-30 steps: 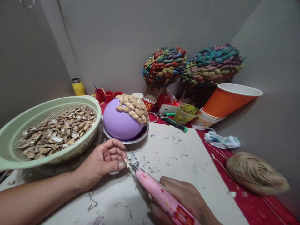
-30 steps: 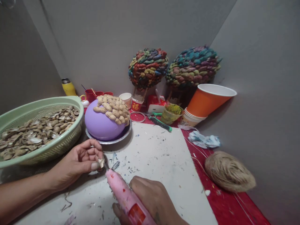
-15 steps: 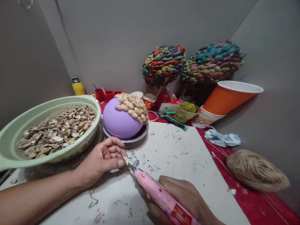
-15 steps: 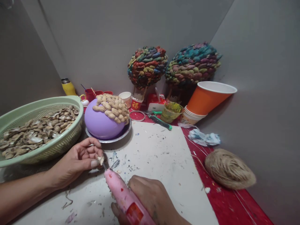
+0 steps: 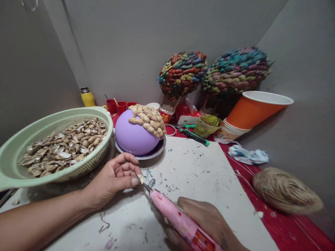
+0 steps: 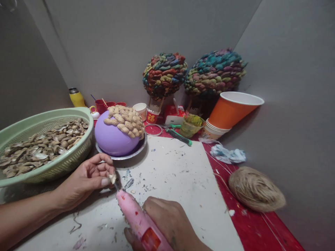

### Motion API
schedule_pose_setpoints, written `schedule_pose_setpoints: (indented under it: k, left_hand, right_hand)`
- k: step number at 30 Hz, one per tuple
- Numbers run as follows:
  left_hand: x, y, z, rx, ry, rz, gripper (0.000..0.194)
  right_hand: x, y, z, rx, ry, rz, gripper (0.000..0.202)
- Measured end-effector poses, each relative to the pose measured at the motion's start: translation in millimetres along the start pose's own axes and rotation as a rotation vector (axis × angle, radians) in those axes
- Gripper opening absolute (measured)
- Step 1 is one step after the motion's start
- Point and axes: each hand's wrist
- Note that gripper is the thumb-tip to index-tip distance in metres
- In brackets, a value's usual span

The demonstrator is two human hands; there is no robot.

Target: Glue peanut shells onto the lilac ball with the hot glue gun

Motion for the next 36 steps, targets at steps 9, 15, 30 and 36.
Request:
schedule_pose_setpoints:
  k: [9,15,30,36]
  left_hand:
    - [-2.5,-1.0,-2.5,0.010,0.031,-0.033,0.037]
    - [-0.5,-3.8,-2.5,0.047,0.145,-0.059,0.035]
    - [4.0,-10.4,-2.2,0.203,0.389,-0.106,0.031]
    - [3.4,-10.4,-3.4,0.209,0.406,-0.094,0.032]
  right_hand:
    - [0.4,-0.8,0.4,-0.057,0.076,0.041,0.020]
    - [-1.2,-2.5,-1.0,0.040,0.162,-0.023,0.021]
    - [-1.6,-0.4,-4.5,-0.021,0.066,0.047,0.024]
    - [-0.2,-0.8,-4.1,0.021,0.055,0.013,0.025]
Point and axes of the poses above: each hand's wrist, its own y-axis towards the middle knuckle, its own x-axis out of the palm, z = x × y, and after that the axes turned 8 degrees about x, right-handed
